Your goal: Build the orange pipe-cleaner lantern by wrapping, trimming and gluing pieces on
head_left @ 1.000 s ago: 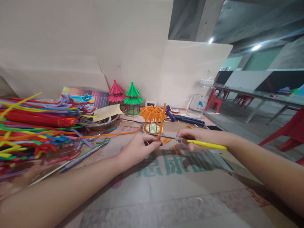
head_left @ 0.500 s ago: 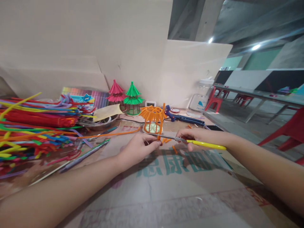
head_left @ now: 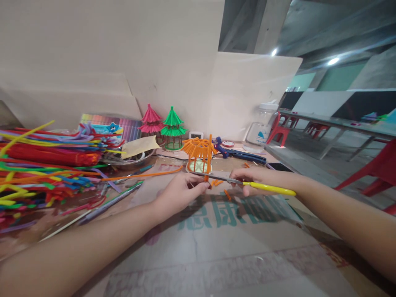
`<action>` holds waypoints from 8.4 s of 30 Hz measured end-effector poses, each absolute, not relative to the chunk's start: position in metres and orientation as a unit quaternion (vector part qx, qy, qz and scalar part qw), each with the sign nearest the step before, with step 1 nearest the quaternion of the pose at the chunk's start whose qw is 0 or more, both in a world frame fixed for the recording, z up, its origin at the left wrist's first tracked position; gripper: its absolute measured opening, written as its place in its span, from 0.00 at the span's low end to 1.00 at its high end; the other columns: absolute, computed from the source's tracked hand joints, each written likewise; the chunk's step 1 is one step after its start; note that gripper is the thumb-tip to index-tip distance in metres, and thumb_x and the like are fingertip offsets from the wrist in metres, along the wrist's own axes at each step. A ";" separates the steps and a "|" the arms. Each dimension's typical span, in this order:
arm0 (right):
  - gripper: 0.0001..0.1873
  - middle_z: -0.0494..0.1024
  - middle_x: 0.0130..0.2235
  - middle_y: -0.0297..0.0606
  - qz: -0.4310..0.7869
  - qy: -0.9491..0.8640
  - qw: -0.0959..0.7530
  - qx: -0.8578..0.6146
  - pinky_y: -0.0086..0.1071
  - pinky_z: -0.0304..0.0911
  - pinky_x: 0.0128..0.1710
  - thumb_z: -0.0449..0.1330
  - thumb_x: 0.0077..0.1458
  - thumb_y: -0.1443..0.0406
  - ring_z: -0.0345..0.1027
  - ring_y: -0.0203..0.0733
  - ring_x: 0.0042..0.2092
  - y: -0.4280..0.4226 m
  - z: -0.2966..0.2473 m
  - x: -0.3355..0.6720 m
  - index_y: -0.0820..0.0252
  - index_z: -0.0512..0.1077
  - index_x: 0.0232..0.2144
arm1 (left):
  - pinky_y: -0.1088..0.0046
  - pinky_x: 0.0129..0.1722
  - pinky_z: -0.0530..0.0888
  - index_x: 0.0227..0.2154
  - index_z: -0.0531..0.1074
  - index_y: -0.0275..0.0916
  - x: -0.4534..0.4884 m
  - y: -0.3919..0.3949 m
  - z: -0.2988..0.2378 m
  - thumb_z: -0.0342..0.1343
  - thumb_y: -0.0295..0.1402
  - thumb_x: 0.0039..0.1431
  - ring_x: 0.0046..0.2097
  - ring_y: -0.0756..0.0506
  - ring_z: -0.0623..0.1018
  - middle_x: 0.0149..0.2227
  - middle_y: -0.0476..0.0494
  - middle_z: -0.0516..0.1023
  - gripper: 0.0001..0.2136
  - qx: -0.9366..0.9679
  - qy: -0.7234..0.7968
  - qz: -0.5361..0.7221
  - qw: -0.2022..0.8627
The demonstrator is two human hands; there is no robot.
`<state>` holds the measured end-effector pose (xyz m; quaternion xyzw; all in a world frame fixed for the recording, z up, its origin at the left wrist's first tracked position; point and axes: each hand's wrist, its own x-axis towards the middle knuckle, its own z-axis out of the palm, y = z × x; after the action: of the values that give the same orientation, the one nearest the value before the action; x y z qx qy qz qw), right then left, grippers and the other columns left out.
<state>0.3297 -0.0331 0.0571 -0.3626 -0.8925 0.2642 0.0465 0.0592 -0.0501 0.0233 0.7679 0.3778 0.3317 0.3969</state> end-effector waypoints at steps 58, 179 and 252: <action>0.05 0.75 0.28 0.33 0.415 -0.710 0.365 -0.437 0.30 0.64 0.25 0.57 0.56 0.62 0.70 0.36 0.26 -0.048 0.020 0.255 0.57 0.67 0.32 | 0.76 0.32 0.70 0.30 0.76 0.35 0.058 -0.044 0.019 0.53 0.37 0.61 0.32 0.48 0.76 0.30 0.48 0.79 0.12 0.775 0.397 0.361 0.334; 0.15 0.68 0.26 0.27 0.493 -0.683 0.372 -0.392 0.26 0.57 0.24 0.61 0.54 0.54 0.60 0.29 0.24 -0.053 0.008 0.249 0.60 0.66 0.31 | 0.79 0.34 0.69 0.27 0.78 0.35 0.059 -0.040 0.013 0.59 0.30 0.58 0.30 0.52 0.75 0.28 0.49 0.80 0.07 0.861 0.276 0.282 0.321; 0.17 0.67 0.24 0.27 0.463 -0.685 0.379 -0.417 0.26 0.57 0.23 0.62 0.52 0.53 0.60 0.31 0.23 -0.054 0.009 0.250 0.59 0.65 0.28 | 0.76 0.35 0.69 0.32 0.79 0.35 0.060 -0.042 0.017 0.54 0.35 0.61 0.33 0.49 0.76 0.31 0.46 0.81 0.11 0.857 0.308 0.266 0.316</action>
<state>0.2498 -0.0538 0.0089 -0.4165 -0.6848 0.4628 0.3786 0.0598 -0.0421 0.0174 0.8568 0.3083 0.2660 0.3164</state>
